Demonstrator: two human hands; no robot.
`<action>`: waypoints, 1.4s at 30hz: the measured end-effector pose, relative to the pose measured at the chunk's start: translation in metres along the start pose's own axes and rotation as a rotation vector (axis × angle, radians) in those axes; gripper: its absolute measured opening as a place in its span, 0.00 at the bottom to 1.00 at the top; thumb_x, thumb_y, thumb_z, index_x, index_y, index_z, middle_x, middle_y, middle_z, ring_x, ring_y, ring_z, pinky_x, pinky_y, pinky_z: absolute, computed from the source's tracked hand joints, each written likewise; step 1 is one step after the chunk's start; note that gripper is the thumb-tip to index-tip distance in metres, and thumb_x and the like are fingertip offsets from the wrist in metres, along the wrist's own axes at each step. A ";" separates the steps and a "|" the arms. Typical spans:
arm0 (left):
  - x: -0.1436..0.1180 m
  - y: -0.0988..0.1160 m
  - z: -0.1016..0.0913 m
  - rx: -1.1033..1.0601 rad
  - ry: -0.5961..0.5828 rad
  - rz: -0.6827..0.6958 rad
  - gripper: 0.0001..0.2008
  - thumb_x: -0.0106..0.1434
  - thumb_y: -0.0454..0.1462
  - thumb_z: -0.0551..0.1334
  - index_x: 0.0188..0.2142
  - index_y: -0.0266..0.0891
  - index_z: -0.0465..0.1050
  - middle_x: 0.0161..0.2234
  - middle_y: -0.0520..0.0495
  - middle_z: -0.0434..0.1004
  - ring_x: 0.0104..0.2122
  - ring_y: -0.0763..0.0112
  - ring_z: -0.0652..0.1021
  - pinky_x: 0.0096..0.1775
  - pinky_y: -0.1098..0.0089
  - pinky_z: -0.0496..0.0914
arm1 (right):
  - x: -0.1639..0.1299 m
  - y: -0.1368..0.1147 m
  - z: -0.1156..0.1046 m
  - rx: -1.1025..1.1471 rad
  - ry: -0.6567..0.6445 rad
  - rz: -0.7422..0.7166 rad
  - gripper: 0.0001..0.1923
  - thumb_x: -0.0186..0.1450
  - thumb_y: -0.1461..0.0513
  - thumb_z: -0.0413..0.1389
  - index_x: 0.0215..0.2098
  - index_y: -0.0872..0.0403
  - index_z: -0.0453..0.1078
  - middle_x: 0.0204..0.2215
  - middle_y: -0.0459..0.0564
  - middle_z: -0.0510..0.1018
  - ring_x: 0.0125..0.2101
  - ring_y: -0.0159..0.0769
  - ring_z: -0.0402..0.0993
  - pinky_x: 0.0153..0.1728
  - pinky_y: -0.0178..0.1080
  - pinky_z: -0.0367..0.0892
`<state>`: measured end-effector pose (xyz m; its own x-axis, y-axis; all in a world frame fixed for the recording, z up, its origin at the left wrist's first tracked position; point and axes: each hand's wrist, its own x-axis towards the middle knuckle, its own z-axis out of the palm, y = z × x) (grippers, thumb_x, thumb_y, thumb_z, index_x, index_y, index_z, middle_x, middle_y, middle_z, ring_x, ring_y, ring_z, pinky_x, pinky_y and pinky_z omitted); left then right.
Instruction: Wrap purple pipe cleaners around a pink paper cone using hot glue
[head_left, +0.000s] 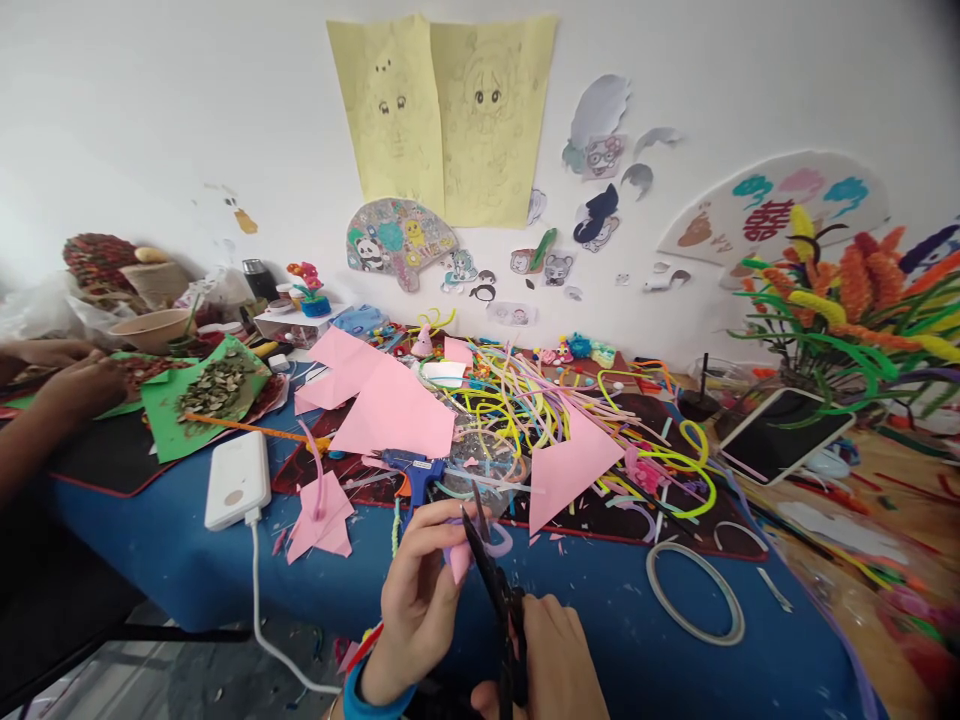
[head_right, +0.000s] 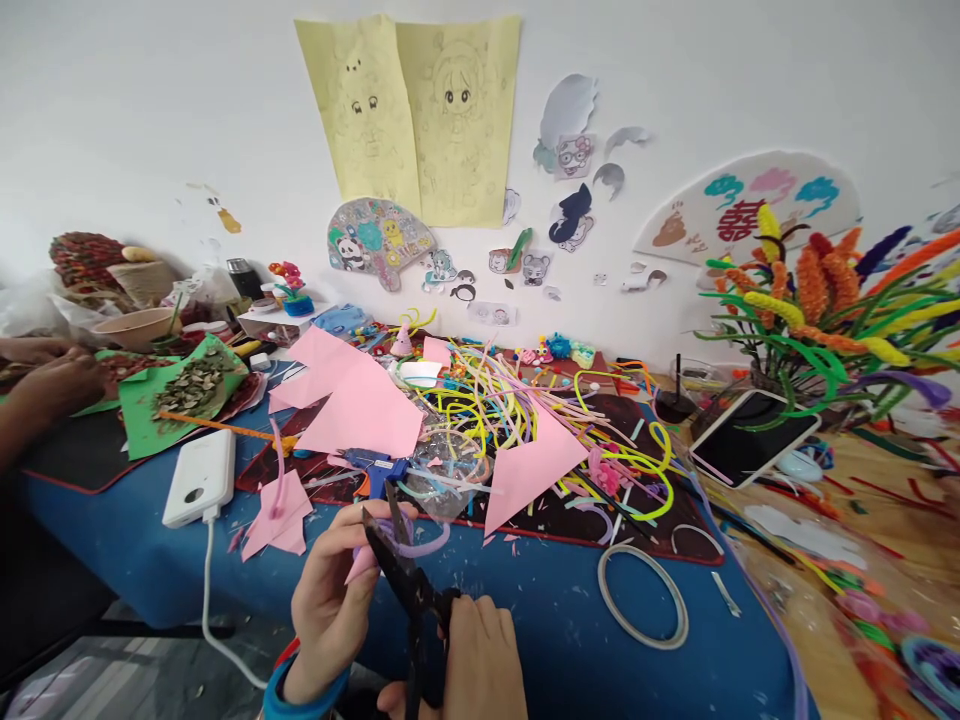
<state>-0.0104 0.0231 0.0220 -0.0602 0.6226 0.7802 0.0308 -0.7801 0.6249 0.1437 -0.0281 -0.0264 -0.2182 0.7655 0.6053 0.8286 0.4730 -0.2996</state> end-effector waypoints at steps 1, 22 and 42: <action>0.001 0.000 0.000 -0.002 -0.004 0.004 0.15 0.72 0.28 0.56 0.54 0.42 0.72 0.52 0.38 0.77 0.53 0.59 0.79 0.49 0.60 0.77 | 0.000 0.000 -0.001 0.005 0.006 0.017 0.27 0.75 0.43 0.36 0.34 0.50 0.64 0.27 0.51 0.74 0.27 0.46 0.72 0.29 0.45 0.65; 0.003 0.001 0.004 0.029 0.066 -0.041 0.10 0.71 0.32 0.60 0.50 0.41 0.76 0.47 0.39 0.80 0.47 0.60 0.82 0.45 0.63 0.79 | -0.003 0.012 0.003 0.093 0.023 -0.009 0.28 0.74 0.40 0.39 0.37 0.50 0.67 0.26 0.50 0.75 0.27 0.46 0.73 0.30 0.45 0.68; 0.001 -0.005 0.006 0.056 0.117 -0.041 0.09 0.70 0.32 0.62 0.48 0.41 0.78 0.46 0.40 0.81 0.46 0.60 0.83 0.44 0.63 0.79 | 0.006 -0.003 -0.003 0.125 0.035 0.118 0.27 0.75 0.42 0.38 0.31 0.49 0.62 0.22 0.45 0.69 0.23 0.41 0.67 0.26 0.42 0.63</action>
<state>-0.0051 0.0284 0.0199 -0.1787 0.6402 0.7472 0.0813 -0.7472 0.6596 0.1415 -0.0268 -0.0197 -0.1031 0.8045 0.5849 0.7763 0.4327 -0.4583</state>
